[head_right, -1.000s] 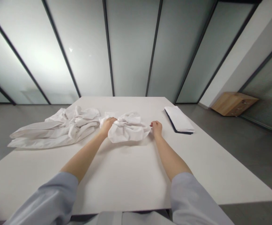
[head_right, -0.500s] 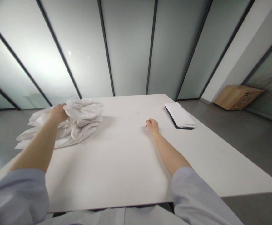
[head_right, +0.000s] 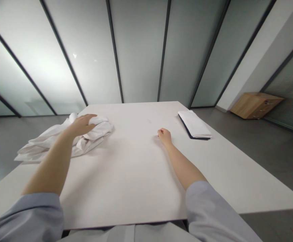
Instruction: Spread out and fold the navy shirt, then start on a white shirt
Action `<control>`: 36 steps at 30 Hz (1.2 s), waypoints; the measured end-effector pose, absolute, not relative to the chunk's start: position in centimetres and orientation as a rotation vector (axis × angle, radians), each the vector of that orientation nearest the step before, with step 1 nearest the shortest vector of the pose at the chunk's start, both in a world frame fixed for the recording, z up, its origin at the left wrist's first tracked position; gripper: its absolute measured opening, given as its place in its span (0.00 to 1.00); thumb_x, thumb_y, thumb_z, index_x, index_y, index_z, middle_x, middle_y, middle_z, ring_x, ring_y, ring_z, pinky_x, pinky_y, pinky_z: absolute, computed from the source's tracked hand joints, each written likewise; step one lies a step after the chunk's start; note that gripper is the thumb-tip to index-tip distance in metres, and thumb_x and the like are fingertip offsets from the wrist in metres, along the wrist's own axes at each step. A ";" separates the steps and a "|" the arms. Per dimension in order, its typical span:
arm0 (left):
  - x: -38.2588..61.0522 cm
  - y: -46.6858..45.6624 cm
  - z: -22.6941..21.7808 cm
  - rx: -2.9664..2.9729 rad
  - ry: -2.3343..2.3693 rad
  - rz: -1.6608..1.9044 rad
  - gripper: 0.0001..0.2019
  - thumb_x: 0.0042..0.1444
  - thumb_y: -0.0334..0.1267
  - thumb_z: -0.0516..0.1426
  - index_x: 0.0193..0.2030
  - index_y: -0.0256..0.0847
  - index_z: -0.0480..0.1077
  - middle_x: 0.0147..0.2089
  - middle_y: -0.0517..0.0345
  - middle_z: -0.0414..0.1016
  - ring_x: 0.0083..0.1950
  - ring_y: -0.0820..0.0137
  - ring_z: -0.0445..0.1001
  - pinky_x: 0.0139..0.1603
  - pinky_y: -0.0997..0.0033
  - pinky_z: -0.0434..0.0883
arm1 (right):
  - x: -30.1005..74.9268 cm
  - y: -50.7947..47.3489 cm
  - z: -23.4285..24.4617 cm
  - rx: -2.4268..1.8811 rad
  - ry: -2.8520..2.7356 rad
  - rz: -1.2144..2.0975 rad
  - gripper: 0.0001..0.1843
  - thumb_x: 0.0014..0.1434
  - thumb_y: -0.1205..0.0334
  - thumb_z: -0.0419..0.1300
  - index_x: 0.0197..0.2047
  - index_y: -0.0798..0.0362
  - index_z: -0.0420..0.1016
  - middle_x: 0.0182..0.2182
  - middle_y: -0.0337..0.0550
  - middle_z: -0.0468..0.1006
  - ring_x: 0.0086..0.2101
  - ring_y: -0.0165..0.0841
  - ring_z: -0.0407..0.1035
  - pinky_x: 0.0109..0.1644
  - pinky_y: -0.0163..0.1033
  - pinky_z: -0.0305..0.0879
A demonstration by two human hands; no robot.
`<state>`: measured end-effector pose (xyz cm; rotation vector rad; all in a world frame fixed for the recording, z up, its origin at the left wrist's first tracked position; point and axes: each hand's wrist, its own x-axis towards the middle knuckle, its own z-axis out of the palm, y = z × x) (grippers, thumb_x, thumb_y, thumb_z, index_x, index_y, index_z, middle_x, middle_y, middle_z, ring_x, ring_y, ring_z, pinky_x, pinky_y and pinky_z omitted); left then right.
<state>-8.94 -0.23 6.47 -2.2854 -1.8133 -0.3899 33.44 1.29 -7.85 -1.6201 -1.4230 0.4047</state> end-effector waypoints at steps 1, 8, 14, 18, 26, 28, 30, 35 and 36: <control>-6.7 -0.4 6.0 -2.385 -1.735 -0.505 0.26 0.55 0.40 0.51 0.62 0.40 0.62 0.58 0.51 0.71 0.56 0.61 0.71 0.59 0.62 0.64 | 33.4 1.3 -7.8 -1.617 -1.419 0.400 0.11 0.50 0.59 0.50 0.20 0.50 0.67 0.17 0.39 0.71 0.24 0.34 0.66 0.31 0.37 0.58; 4.2 -0.2 -5.0 -2.753 -1.581 -0.528 0.21 0.56 0.35 0.51 0.58 0.40 0.66 0.61 0.49 0.69 0.62 0.62 0.65 0.64 0.58 0.60 | 33.9 1.8 -8.6 -1.545 -1.240 0.384 0.08 0.48 0.58 0.51 0.23 0.50 0.67 0.21 0.39 0.73 0.28 0.35 0.67 0.35 0.37 0.61; 3.3 0.3 -8.1 -2.814 -1.604 -0.569 0.18 0.57 0.38 0.52 0.53 0.38 0.70 0.58 0.47 0.71 0.60 0.62 0.68 0.62 0.64 0.62 | 36.4 3.5 -8.8 -1.561 -0.892 0.245 0.14 0.47 0.59 0.50 0.36 0.52 0.70 0.34 0.43 0.76 0.37 0.36 0.67 0.45 0.40 0.63; 3.2 0.1 -7.7 -2.815 -1.596 -0.550 0.18 0.57 0.38 0.51 0.52 0.37 0.70 0.58 0.46 0.71 0.60 0.61 0.68 0.63 0.62 0.62 | 40.5 3.8 -8.5 -1.788 -0.794 0.122 0.18 0.48 0.59 0.50 0.40 0.55 0.74 0.38 0.49 0.77 0.40 0.40 0.69 0.47 0.43 0.63; 3.3 0.0 -7.8 -2.814 -1.583 -0.566 0.17 0.57 0.39 0.52 0.52 0.39 0.70 0.58 0.47 0.71 0.59 0.61 0.68 0.62 0.62 0.62 | 47.1 2.5 -9.0 -2.233 -1.081 0.063 0.19 0.47 0.56 0.57 0.40 0.55 0.79 0.38 0.54 0.78 0.42 0.48 0.70 0.47 0.50 0.63; 3.3 -0.1 -7.7 -2.815 -1.581 -0.563 0.17 0.57 0.39 0.52 0.52 0.39 0.70 0.58 0.47 0.71 0.60 0.61 0.68 0.63 0.62 0.62 | 47.8 2.2 -8.3 -2.213 -1.125 0.070 0.17 0.49 0.58 0.55 0.38 0.55 0.79 0.36 0.54 0.78 0.41 0.47 0.71 0.46 0.48 0.63; 3.3 -0.1 -7.7 -2.814 -1.580 -0.556 0.18 0.57 0.39 0.51 0.52 0.38 0.70 0.59 0.47 0.70 0.60 0.61 0.67 0.63 0.62 0.62 | 48.7 1.9 -7.5 -2.138 -1.119 -0.063 0.17 0.51 0.60 0.53 0.39 0.56 0.78 0.37 0.55 0.77 0.43 0.47 0.69 0.47 0.49 0.63; 3.2 0.0 -8.0 -2.808 -1.571 -0.537 0.18 0.58 0.39 0.51 0.53 0.38 0.70 0.59 0.47 0.70 0.61 0.61 0.67 0.64 0.62 0.61 | 52.2 1.0 -6.6 -2.231 -0.888 -0.272 0.27 0.47 0.57 0.61 0.51 0.58 0.71 0.53 0.65 0.68 0.54 0.56 0.60 0.54 0.60 0.54; 3.2 0.0 -8.1 -2.806 -1.572 -0.534 0.18 0.58 0.39 0.51 0.53 0.38 0.70 0.59 0.47 0.70 0.61 0.61 0.66 0.64 0.62 0.61 | 53.0 0.8 -6.8 -2.297 -0.827 -0.193 0.31 0.45 0.55 0.64 0.52 0.58 0.70 0.53 0.68 0.67 0.54 0.58 0.59 0.54 0.61 0.54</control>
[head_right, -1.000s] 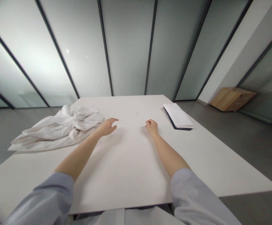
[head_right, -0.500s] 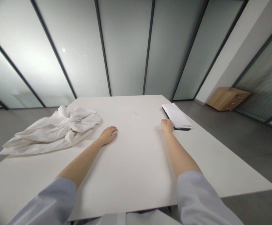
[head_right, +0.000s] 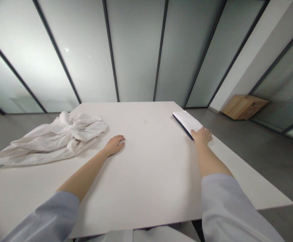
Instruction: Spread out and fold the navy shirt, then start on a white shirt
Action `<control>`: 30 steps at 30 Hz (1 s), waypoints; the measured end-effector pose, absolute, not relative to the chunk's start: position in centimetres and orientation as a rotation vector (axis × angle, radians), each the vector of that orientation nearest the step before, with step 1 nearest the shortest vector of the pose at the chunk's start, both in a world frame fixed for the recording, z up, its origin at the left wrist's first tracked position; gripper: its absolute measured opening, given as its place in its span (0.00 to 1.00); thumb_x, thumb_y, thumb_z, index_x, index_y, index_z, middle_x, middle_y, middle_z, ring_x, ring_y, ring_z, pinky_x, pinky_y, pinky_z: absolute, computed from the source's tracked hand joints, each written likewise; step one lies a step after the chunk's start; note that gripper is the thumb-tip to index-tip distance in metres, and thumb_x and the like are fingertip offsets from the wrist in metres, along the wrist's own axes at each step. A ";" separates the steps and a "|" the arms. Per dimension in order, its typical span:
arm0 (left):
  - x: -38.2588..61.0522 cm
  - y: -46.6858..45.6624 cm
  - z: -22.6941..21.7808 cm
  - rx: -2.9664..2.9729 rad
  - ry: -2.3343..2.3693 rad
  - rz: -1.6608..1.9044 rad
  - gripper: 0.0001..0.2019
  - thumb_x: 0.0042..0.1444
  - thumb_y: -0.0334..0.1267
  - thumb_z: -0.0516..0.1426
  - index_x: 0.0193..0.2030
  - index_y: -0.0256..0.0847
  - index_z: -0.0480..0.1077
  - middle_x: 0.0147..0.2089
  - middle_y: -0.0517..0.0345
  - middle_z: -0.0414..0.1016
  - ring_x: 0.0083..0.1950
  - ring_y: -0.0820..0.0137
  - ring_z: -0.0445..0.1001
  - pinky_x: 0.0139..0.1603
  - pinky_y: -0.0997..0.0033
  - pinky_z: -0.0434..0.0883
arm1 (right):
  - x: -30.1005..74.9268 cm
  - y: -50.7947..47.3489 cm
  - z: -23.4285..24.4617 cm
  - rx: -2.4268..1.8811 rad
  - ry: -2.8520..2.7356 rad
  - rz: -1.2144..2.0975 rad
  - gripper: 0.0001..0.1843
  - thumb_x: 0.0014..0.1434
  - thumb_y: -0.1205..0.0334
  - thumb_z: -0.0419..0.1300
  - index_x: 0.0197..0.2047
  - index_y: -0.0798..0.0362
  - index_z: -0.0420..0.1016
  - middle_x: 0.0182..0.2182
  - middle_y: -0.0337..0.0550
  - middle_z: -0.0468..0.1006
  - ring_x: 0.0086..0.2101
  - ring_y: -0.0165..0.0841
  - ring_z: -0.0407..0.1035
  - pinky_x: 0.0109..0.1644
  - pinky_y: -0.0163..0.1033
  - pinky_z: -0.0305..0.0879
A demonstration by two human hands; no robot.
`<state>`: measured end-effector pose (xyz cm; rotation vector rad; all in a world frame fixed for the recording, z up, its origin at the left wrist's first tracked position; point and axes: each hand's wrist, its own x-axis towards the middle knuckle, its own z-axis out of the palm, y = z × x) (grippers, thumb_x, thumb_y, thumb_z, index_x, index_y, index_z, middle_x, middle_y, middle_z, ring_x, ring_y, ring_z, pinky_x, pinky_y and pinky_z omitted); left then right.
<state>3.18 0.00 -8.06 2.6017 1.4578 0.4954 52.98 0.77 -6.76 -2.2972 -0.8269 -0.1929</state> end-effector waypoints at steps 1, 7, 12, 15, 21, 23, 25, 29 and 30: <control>3.2 0.0 -8.1 2.602 1.460 0.492 0.18 0.58 0.39 0.51 0.53 0.38 0.70 0.59 0.47 0.70 0.61 0.61 0.66 0.64 0.62 0.61 | 53.6 0.6 -7.0 -2.349 -0.765 -0.107 0.35 0.42 0.53 0.67 0.52 0.59 0.69 0.54 0.71 0.66 0.54 0.59 0.59 0.53 0.61 0.54; 3.3 -0.3 -7.8 2.593 1.466 0.502 0.17 0.57 0.38 0.52 0.52 0.39 0.70 0.59 0.47 0.70 0.61 0.61 0.66 0.63 0.62 0.61 | 55.2 -0.3 -7.7 -2.271 -0.632 -0.144 0.32 0.43 0.58 0.66 0.52 0.61 0.70 0.52 0.76 0.66 0.53 0.59 0.60 0.50 0.57 0.55; 3.5 -0.4 -7.6 2.571 1.505 0.505 0.16 0.57 0.39 0.52 0.51 0.40 0.70 0.58 0.48 0.71 0.60 0.62 0.67 0.62 0.61 0.62 | 53.6 0.9 -4.8 -2.170 -0.764 -0.165 0.23 0.46 0.69 0.56 0.48 0.62 0.74 0.45 0.68 0.73 0.47 0.51 0.66 0.47 0.51 0.59; 3.5 -0.2 -7.7 2.568 1.513 0.508 0.16 0.57 0.39 0.52 0.51 0.41 0.70 0.57 0.49 0.71 0.59 0.62 0.67 0.61 0.60 0.63 | 50.3 2.5 -2.6 -1.987 -0.899 -0.221 0.20 0.48 0.68 0.53 0.45 0.62 0.75 0.41 0.61 0.75 0.43 0.46 0.68 0.48 0.47 0.61; 3.4 -0.2 -7.8 2.576 1.502 0.486 0.16 0.58 0.39 0.51 0.52 0.41 0.69 0.58 0.49 0.70 0.60 0.62 0.67 0.62 0.61 0.62 | 37.0 3.0 -3.3 -1.476 -1.670 -0.003 0.12 0.48 0.66 0.52 0.34 0.55 0.76 0.34 0.47 0.76 0.39 0.40 0.69 0.48 0.43 0.62; 3.4 -0.3 -7.8 2.575 1.492 0.482 0.17 0.58 0.38 0.51 0.53 0.40 0.68 0.58 0.48 0.70 0.60 0.62 0.67 0.62 0.62 0.62 | 32.3 1.8 -4.9 -1.241 -2.043 0.162 0.11 0.49 0.64 0.54 0.35 0.52 0.76 0.34 0.44 0.77 0.39 0.39 0.69 0.49 0.43 0.63; 3.4 -0.4 -7.8 2.568 1.494 0.515 0.21 0.58 0.38 0.52 0.58 0.39 0.64 0.60 0.46 0.67 0.61 0.61 0.66 0.63 0.61 0.62 | 28.7 0.3 -6.4 -1.034 -2.310 0.216 0.12 0.51 0.58 0.59 0.39 0.50 0.77 0.40 0.45 0.78 0.45 0.42 0.69 0.54 0.47 0.60; 3.6 -0.9 -7.6 2.587 1.474 0.622 0.29 0.56 0.42 0.55 0.64 0.39 0.56 0.67 0.44 0.57 0.66 0.59 0.59 0.65 0.58 0.59 | 25.9 -1.7 -8.0 -1.112 -2.297 0.049 0.25 0.55 0.52 0.60 0.55 0.50 0.72 0.54 0.51 0.72 0.58 0.47 0.59 0.63 0.54 0.50; 3.7 -1.1 -7.5 2.606 1.445 0.624 0.29 0.56 0.42 0.56 0.64 0.39 0.57 0.68 0.44 0.56 0.67 0.58 0.58 0.66 0.58 0.58 | 25.9 -1.9 -8.2 -1.206 -2.253 0.010 0.28 0.54 0.50 0.61 0.57 0.51 0.70 0.56 0.53 0.70 0.59 0.49 0.57 0.63 0.55 0.49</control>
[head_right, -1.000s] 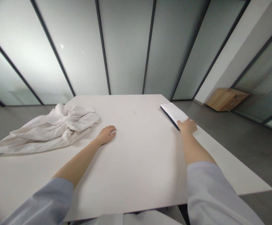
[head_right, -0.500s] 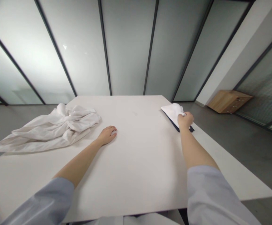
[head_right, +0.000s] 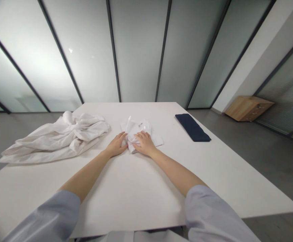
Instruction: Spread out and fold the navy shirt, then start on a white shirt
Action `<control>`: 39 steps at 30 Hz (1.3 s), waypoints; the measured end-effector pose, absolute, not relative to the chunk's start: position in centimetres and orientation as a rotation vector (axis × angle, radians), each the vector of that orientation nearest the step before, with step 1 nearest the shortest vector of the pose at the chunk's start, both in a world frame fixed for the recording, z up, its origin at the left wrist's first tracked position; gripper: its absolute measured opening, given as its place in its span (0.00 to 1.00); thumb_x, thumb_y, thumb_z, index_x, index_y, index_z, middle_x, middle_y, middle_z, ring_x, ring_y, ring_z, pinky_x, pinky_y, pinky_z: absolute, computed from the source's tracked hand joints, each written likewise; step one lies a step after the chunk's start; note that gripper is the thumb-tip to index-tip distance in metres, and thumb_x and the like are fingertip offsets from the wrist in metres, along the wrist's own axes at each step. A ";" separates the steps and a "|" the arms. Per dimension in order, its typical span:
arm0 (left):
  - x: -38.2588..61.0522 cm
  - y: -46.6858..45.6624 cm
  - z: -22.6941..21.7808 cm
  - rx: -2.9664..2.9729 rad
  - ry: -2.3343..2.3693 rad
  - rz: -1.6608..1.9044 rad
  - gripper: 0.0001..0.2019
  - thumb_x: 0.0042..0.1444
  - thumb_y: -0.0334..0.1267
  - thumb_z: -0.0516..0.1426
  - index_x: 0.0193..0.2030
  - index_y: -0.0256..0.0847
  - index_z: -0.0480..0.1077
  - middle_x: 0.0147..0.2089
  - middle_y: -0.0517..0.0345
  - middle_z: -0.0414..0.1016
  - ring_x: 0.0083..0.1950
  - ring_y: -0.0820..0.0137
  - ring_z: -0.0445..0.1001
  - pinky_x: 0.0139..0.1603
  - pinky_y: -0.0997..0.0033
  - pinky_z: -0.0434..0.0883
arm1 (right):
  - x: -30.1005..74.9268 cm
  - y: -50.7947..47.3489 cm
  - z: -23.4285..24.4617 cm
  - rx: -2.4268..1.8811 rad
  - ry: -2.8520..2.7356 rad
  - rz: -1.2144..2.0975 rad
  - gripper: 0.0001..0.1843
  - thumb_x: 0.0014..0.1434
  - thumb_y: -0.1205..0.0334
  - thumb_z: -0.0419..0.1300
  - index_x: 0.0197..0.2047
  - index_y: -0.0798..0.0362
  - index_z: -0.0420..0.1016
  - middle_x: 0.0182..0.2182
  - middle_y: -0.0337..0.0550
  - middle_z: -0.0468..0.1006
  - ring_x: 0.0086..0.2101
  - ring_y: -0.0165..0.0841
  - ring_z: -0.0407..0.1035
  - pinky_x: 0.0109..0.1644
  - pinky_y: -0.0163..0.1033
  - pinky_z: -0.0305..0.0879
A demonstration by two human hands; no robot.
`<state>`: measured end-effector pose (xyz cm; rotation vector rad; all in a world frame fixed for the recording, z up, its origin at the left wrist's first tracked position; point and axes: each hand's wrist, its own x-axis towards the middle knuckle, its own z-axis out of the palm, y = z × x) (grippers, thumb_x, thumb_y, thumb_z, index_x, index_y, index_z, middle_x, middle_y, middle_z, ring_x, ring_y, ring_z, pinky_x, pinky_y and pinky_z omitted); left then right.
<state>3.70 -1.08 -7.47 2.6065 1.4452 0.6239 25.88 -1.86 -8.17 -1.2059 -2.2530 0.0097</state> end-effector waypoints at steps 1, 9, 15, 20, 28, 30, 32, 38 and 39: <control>3.8 -1.3 -7.3 2.627 1.410 0.620 0.27 0.56 0.42 0.56 0.62 0.39 0.59 0.67 0.43 0.56 0.67 0.58 0.58 0.66 0.58 0.58 | 26.0 -1.9 -8.3 -1.306 -2.214 -0.011 0.31 0.53 0.49 0.62 0.59 0.52 0.69 0.58 0.55 0.68 0.60 0.50 0.55 0.63 0.55 0.49; 5.2 -2.5 -6.7 2.719 1.252 0.685 0.25 0.57 0.43 0.55 0.61 0.40 0.62 0.65 0.46 0.59 0.64 0.59 0.63 0.64 0.59 0.62 | 27.5 -0.5 -8.4 -1.705 -1.969 0.102 0.14 0.54 0.64 0.57 0.44 0.51 0.76 0.49 0.48 0.74 0.51 0.42 0.64 0.56 0.47 0.58; 5.4 -2.5 -6.7 2.680 1.313 0.683 0.34 0.57 0.44 0.55 0.69 0.40 0.49 0.70 0.44 0.52 0.66 0.56 0.61 0.63 0.57 0.63 | 28.6 0.1 -7.1 -1.480 -1.629 0.364 0.18 0.54 0.66 0.51 0.45 0.56 0.76 0.44 0.51 0.77 0.47 0.40 0.68 0.53 0.44 0.62; 5.7 -2.5 -6.6 2.651 1.343 0.808 0.45 0.52 0.51 0.60 0.71 0.40 0.44 0.73 0.39 0.42 0.61 0.54 0.67 0.55 0.59 0.69 | 26.2 -2.2 -6.4 -0.978 -1.955 0.850 0.16 0.56 0.61 0.52 0.41 0.52 0.79 0.42 0.43 0.80 0.44 0.39 0.71 0.52 0.43 0.63; 5.2 -1.2 -6.9 2.471 1.346 0.863 0.09 0.55 0.29 0.53 0.38 0.41 0.73 0.39 0.54 0.77 0.42 0.66 0.75 0.46 0.68 0.70 | 27.3 -1.0 -7.7 -1.110 -1.846 0.586 0.24 0.66 0.50 0.43 0.48 0.52 0.75 0.47 0.47 0.77 0.50 0.37 0.69 0.57 0.44 0.60; 4.8 -0.6 -7.2 2.239 1.464 1.151 0.08 0.56 0.30 0.51 0.35 0.40 0.72 0.35 0.54 0.76 0.38 0.66 0.74 0.42 0.68 0.70 | 28.1 -0.2 -8.3 -1.273 -1.928 0.486 0.23 0.66 0.52 0.44 0.55 0.53 0.70 0.54 0.50 0.73 0.55 0.38 0.65 0.61 0.45 0.57; 4.1 0.0 -7.4 1.971 1.561 1.439 0.08 0.57 0.33 0.50 0.33 0.40 0.70 0.32 0.55 0.75 0.35 0.66 0.73 0.38 0.68 0.70 | 28.4 0.1 -8.8 -1.418 -2.129 0.414 0.24 0.65 0.53 0.47 0.59 0.54 0.68 0.59 0.51 0.68 0.59 0.38 0.60 0.64 0.45 0.52; 1.5 1.6 -7.6 1.416 1.783 1.781 0.09 0.58 0.37 0.49 0.32 0.39 0.68 0.29 0.55 0.72 0.35 0.64 0.72 0.38 0.66 0.70 | 28.8 0.3 -8.8 -1.735 -2.411 0.193 0.28 0.66 0.52 0.47 0.66 0.55 0.61 0.67 0.51 0.56 0.65 0.41 0.49 0.67 0.43 0.44; 1.2 1.8 -7.6 1.380 1.806 1.776 0.08 0.56 0.37 0.49 0.32 0.39 0.68 0.29 0.55 0.72 0.35 0.63 0.73 0.39 0.65 0.71 | 29.2 0.4 -8.6 -1.811 -2.378 0.176 0.29 0.66 0.52 0.46 0.66 0.55 0.60 0.67 0.52 0.55 0.65 0.42 0.49 0.66 0.44 0.45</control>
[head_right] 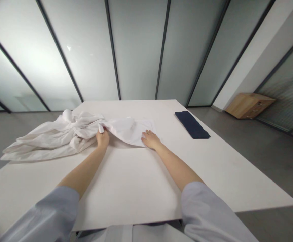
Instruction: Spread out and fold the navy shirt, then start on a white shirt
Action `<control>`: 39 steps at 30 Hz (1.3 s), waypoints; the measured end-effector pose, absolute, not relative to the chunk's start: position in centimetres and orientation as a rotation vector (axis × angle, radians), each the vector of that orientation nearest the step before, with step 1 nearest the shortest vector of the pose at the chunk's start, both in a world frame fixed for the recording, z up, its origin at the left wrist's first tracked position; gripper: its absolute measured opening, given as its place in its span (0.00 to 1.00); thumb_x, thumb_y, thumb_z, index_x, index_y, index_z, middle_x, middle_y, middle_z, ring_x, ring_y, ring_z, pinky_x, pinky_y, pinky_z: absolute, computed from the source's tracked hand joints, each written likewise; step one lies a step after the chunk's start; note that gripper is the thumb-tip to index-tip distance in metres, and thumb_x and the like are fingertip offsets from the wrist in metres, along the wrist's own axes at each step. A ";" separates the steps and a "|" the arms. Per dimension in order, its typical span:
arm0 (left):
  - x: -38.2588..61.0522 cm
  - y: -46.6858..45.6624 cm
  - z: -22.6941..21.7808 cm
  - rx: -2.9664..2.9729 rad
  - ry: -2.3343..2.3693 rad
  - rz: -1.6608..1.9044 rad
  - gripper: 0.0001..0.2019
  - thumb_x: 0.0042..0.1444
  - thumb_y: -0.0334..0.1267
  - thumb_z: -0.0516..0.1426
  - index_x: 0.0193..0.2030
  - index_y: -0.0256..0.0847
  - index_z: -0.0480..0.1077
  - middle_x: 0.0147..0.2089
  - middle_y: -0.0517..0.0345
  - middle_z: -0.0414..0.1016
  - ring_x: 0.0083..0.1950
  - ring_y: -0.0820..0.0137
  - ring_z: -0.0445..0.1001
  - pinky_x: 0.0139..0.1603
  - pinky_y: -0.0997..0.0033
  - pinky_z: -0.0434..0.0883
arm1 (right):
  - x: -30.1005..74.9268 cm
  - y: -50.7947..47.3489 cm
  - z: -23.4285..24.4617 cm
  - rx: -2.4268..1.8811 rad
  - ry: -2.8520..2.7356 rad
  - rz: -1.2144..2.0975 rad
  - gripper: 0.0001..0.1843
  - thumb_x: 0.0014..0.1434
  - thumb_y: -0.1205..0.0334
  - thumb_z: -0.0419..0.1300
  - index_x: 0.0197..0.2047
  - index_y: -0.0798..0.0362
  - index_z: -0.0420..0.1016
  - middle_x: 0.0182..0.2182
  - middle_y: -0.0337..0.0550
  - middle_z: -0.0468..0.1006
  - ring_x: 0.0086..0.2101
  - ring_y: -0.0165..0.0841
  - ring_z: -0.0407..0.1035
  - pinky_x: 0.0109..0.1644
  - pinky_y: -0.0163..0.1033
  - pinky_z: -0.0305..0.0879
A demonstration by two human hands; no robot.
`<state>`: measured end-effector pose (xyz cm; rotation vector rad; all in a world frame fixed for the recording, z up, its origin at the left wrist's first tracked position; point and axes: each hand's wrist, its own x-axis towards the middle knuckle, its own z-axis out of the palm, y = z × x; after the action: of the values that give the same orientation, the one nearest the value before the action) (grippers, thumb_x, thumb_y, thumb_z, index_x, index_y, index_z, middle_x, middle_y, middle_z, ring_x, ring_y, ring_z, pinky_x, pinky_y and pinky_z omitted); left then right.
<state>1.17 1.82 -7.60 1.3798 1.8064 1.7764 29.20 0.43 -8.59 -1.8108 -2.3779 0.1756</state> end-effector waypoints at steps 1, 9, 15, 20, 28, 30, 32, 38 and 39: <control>0.9 1.9 -7.6 1.392 1.818 1.755 0.07 0.55 0.35 0.50 0.33 0.39 0.69 0.30 0.55 0.72 0.37 0.62 0.73 0.42 0.64 0.71 | 29.8 0.5 -8.3 -1.888 -2.333 0.156 0.29 0.66 0.52 0.46 0.66 0.55 0.59 0.67 0.53 0.55 0.65 0.43 0.50 0.66 0.45 0.46; 1.7 0.5 -7.1 2.184 1.715 1.661 0.26 0.51 0.32 0.52 0.59 0.34 0.63 0.60 0.41 0.65 0.63 0.57 0.62 0.64 0.55 0.59 | 33.9 0.9 -6.1 -2.240 -1.944 -0.002 0.23 0.63 0.50 0.49 0.50 0.57 0.74 0.53 0.58 0.72 0.51 0.47 0.67 0.52 0.47 0.60; 4.4 -1.2 -7.3 2.691 1.471 0.770 0.25 0.59 0.43 0.52 0.64 0.42 0.61 0.68 0.47 0.58 0.68 0.59 0.56 0.67 0.54 0.54 | 33.3 0.7 -6.3 -2.064 -1.904 0.139 0.18 0.63 0.55 0.48 0.45 0.53 0.76 0.44 0.50 0.78 0.44 0.38 0.70 0.45 0.38 0.62; 4.3 -1.2 -7.6 2.653 1.442 0.362 0.24 0.62 0.47 0.49 0.62 0.39 0.64 0.68 0.45 0.60 0.68 0.58 0.58 0.66 0.57 0.56 | 34.0 1.0 -6.8 -2.217 -1.620 -0.007 0.26 0.58 0.54 0.54 0.57 0.58 0.68 0.53 0.58 0.71 0.52 0.48 0.64 0.52 0.49 0.59; 4.3 -1.3 -7.6 2.642 1.435 0.390 0.25 0.62 0.47 0.49 0.62 0.37 0.64 0.68 0.43 0.58 0.68 0.57 0.58 0.67 0.56 0.55 | 35.1 1.6 -6.8 -2.325 -1.499 0.164 0.21 0.54 0.60 0.54 0.50 0.56 0.75 0.45 0.56 0.76 0.50 0.51 0.66 0.53 0.52 0.57; 4.3 -1.3 -7.6 2.641 1.435 0.379 0.26 0.62 0.47 0.49 0.62 0.37 0.64 0.68 0.42 0.58 0.68 0.57 0.57 0.67 0.56 0.55 | 34.9 1.6 -6.5 -2.249 -1.495 0.171 0.21 0.56 0.61 0.51 0.50 0.55 0.75 0.45 0.55 0.77 0.50 0.50 0.66 0.54 0.52 0.57; 4.3 -1.3 -7.7 2.636 1.436 0.374 0.26 0.62 0.47 0.49 0.63 0.36 0.62 0.68 0.42 0.58 0.68 0.57 0.57 0.67 0.56 0.55 | 34.4 1.6 -6.1 -2.071 -1.507 0.161 0.22 0.59 0.62 0.47 0.52 0.56 0.73 0.45 0.55 0.77 0.50 0.47 0.66 0.54 0.49 0.58; 4.3 -1.2 -7.5 2.584 1.479 0.584 0.42 0.55 0.48 0.58 0.71 0.33 0.43 0.71 0.36 0.47 0.70 0.54 0.52 0.66 0.55 0.56 | 29.5 -0.5 -4.6 -1.278 -1.885 0.707 0.16 0.56 0.60 0.52 0.44 0.53 0.76 0.41 0.43 0.78 0.45 0.40 0.69 0.52 0.41 0.62; 4.3 -1.2 -7.3 2.595 1.482 0.640 0.45 0.53 0.48 0.60 0.71 0.33 0.42 0.72 0.35 0.44 0.71 0.53 0.50 0.66 0.54 0.56 | 28.6 -1.1 -4.4 -1.164 -1.992 0.891 0.13 0.54 0.60 0.54 0.39 0.52 0.77 0.39 0.41 0.79 0.43 0.39 0.70 0.51 0.41 0.63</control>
<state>4.35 -1.24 -7.32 2.5950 1.4815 0.6401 28.61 -1.10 -4.41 -1.1645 -1.9920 0.8906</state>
